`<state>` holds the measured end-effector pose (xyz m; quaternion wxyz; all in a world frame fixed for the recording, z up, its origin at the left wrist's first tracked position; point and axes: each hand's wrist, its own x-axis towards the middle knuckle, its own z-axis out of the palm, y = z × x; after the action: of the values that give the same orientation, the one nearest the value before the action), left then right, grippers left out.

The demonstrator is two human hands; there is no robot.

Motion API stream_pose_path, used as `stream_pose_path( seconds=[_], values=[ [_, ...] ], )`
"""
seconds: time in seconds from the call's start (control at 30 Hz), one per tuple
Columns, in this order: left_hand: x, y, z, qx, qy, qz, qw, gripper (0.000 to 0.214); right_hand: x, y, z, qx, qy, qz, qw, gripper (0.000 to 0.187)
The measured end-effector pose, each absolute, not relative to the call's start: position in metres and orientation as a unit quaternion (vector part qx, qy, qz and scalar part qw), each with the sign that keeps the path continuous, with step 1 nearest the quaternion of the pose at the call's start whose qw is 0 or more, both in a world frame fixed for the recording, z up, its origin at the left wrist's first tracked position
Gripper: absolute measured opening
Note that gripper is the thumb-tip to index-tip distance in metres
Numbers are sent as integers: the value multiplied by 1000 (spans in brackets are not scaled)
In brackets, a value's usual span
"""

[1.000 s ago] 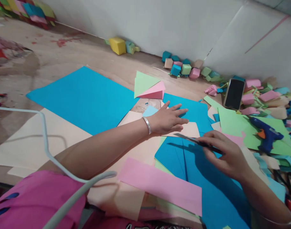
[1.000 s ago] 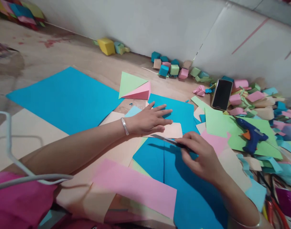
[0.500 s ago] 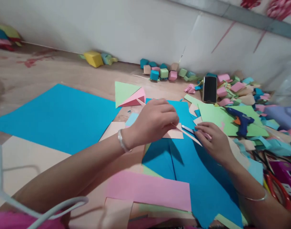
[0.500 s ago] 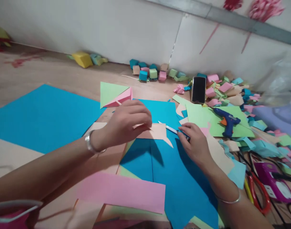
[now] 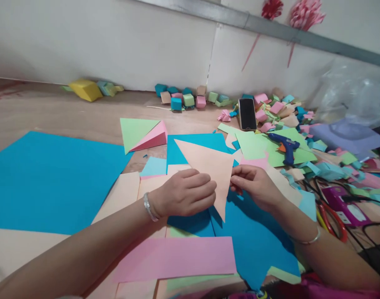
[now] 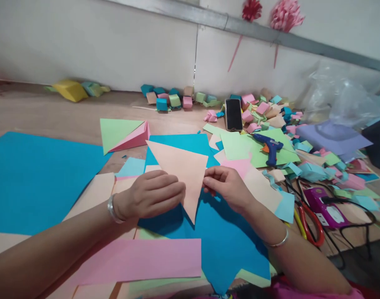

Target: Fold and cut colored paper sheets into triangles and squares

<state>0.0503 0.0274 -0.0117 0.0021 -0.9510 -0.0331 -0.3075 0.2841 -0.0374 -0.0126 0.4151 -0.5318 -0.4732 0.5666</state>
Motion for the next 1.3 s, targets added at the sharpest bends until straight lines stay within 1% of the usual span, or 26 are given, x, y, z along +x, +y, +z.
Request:
stream_pose_path(
  seconds=[0.1,0.27,0.33,0.43,0.5,0.53,0.57,0.6,0.67,0.7,0.73,0.77,0.87,0.9,1.03,1.2,1.3],
  values=[
    [50,29,-11,-948,-16,-315,44,11,285,-37,-14,-542,-457,560,428,22],
    [52,33,-18,-945,-29,-325,3,8,282,-37,-13,-562,-451,545,429,23],
    [54,33,-20,-933,-85,-351,3,12,282,-37,-12,-574,-449,532,431,24],
    [58,30,-20,-875,-238,-420,-29,20,281,-36,-13,-591,-433,517,443,22],
    [62,27,-18,-818,-325,-463,-106,16,281,-35,-14,-594,-421,514,453,21],
    [64,25,-16,-785,-361,-474,-167,15,280,-34,-15,-594,-414,514,461,21],
    [65,23,-14,-749,-394,-476,-240,22,280,-34,-15,-592,-405,512,472,21],
    [67,22,-13,-711,-419,-465,-322,34,279,-34,-15,-590,-396,511,484,22],
    [70,18,-12,-639,-439,-405,-486,57,277,-34,-16,-585,-377,510,505,21],
    [71,16,-12,-614,-434,-361,-551,62,276,-35,-16,-583,-369,511,512,21],
    [72,15,-13,-601,-423,-320,-598,62,275,-35,-16,-581,-364,516,513,21],
    [72,14,-14,-598,-408,-288,-627,58,274,-35,-17,-577,-363,523,510,20],
    [70,16,-16,-618,-380,-250,-641,38,277,-34,-19,-562,-375,543,498,19],
    [69,18,-16,-623,-381,-252,-635,36,279,-33,-21,-560,-378,543,499,18],
    [66,23,-17,-632,-396,-237,-622,42,289,-28,-24,-567,-366,519,524,19],
    [66,23,-22,-637,-387,-231,-626,30,294,-27,-27,-560,-367,516,534,25],
    [68,22,-26,-640,-389,-225,-623,27,294,-30,-28,-562,-378,503,537,24]
  ],
)
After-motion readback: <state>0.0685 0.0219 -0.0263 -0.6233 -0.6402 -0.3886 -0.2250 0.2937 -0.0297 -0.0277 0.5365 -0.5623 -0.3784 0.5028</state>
